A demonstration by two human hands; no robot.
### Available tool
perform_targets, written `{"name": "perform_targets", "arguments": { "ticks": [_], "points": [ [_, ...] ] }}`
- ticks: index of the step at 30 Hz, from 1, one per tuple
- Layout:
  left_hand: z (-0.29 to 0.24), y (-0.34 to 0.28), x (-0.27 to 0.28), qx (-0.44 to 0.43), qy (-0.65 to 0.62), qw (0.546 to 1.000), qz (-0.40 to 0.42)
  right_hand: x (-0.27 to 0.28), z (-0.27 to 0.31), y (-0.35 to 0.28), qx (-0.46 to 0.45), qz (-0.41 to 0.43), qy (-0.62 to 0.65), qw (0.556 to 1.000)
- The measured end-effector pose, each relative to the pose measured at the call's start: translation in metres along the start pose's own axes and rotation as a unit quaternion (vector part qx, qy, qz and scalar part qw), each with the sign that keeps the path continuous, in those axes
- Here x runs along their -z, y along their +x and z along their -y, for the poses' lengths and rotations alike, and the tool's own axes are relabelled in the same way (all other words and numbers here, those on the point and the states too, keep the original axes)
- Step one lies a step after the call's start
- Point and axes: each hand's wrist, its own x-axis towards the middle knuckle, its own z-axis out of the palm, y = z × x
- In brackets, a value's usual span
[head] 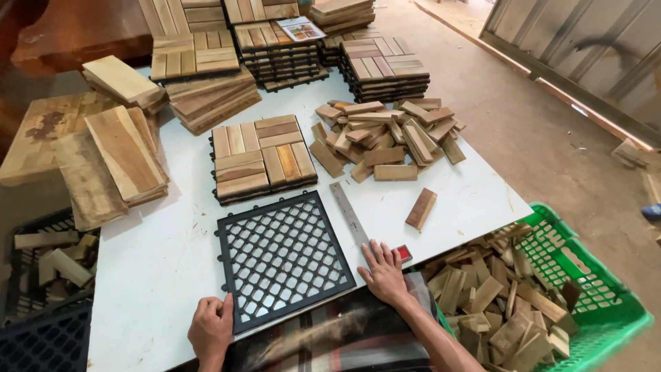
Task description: Assembling interlocking wooden floor tiles by placing individual wood slats into a plastic grid base.
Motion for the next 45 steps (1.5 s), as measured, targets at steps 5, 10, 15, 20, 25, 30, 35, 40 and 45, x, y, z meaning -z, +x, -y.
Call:
{"name": "perform_targets", "arguments": {
  "ticks": [5, 10, 15, 20, 25, 30, 35, 40, 45],
  "points": [
    [0.009, -0.001, -0.019, 0.004, 0.038, 0.999, -0.034, 0.045, 0.039, 0.016, 0.011, -0.131, -0.074, 0.989],
    [-0.007, 0.006, -0.019, -0.014, 0.030, 0.997, -0.067, 0.039, 0.053, 0.041, -0.090, -0.099, -0.012, 0.991],
    [-0.016, 0.009, -0.011, -0.021, -0.034, 0.997, -0.065, 0.032, 0.056, 0.045, -0.138, -0.114, 0.012, 0.984],
    [-0.012, 0.010, -0.016, -0.014, 0.023, 0.997, -0.077, 0.032, 0.054, 0.045, -0.130, -0.083, -0.005, 0.988],
    [-0.010, 0.020, -0.018, -0.059, -0.014, 0.994, -0.090, 0.034, 0.055, 0.051, -0.127, -0.102, -0.013, 0.987],
    [-0.007, 0.008, -0.025, -0.008, 0.045, 0.995, -0.089, 0.034, 0.060, 0.046, -0.114, -0.138, -0.121, 0.976],
    [0.008, 0.008, -0.028, 0.008, 0.009, 1.000, -0.015, 0.021, 0.059, 0.047, -0.105, -0.138, -0.133, 0.976],
    [0.016, 0.015, -0.014, 0.021, 0.017, 1.000, 0.005, -0.009, 0.052, 0.046, -0.094, -0.152, -0.140, 0.974],
    [0.004, 0.032, 0.005, 0.066, -0.014, 0.996, 0.057, 0.029, 0.049, 0.071, -0.156, 0.257, 0.062, 0.952]
  ]
}}
